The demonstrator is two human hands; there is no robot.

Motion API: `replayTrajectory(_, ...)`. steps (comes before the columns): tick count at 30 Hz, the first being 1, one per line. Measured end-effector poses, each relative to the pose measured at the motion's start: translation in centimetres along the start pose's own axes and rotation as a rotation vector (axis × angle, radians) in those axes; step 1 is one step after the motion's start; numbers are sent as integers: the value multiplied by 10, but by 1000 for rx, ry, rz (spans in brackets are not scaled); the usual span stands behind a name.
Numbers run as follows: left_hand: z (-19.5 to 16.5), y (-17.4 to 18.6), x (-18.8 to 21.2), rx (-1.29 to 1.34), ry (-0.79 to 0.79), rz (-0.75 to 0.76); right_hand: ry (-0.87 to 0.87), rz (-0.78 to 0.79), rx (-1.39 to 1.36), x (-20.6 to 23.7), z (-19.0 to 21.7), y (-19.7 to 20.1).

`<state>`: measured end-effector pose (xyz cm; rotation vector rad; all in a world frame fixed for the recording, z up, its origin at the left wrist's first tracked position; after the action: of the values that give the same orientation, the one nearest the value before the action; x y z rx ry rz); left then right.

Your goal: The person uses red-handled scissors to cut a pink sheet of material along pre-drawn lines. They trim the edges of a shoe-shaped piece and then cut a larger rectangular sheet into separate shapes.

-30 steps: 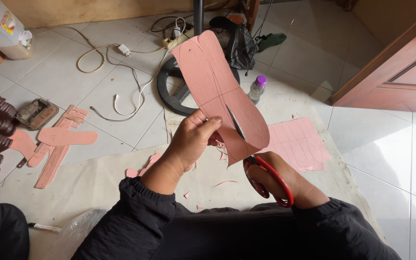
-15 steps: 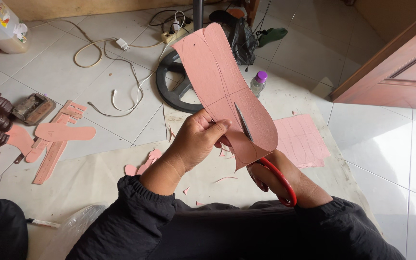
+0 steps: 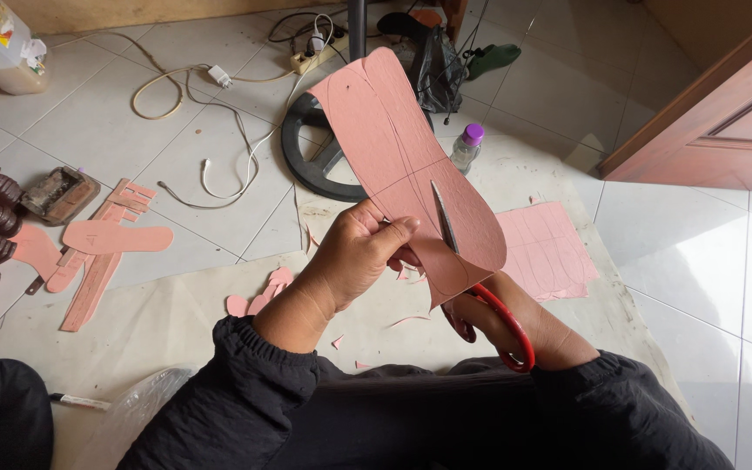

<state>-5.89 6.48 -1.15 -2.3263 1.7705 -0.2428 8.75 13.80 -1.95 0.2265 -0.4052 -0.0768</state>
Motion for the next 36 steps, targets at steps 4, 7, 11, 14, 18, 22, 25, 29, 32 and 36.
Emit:
replayTrajectory(4, -1, 1, 0, -37, -10, -24, 19, -20, -6, -1, -1, 2)
replayTrajectory(7, -2, 2, -1, -55, -46, -40, -6, -29, -19, -2, -4, 2)
replayTrajectory(11, 2, 2, -2, -6, -53, -36, 1, -52, -54, 0, -2, 1)
replayTrajectory(14, 3, 4, -3, -6, -70, -43, -31, -70, -13, 0, -2, 2)
replayTrajectory(18, 6, 5, -3, -2, -72, -45, -54, -59, 37, -4, -6, 2)
replayTrajectory(22, 8, 8, -4, -4, -61, -62, -52, -49, 96, -5, -14, 4)
replayTrajectory(25, 9, 9, -4, -16, -44, -64, -59, -48, 113, -5, -20, 6)
replayTrajectory(29, 9, 9, -4, -31, -35, -77, -135, -65, 66, -8, -30, 7)
replayTrajectory(32, 9, 10, -4, -40, -3, -91, -205, -94, 124, -9, -35, 10)
replayTrajectory(36, 8, 11, -5, -39, 15, -96, -238, -117, 54, -9, -38, 10)
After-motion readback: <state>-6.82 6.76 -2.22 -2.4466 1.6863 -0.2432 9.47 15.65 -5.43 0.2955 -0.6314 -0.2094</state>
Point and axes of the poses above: each hand's wrist, its own x-axis away from the middle knuckle, its own y-axis out of the back of the hand, z = x × y, the point moved 8 cm from there along -x, towards the middle knuckle, and after that the axes turned 10 degrees about z, right-handed, at the moved point
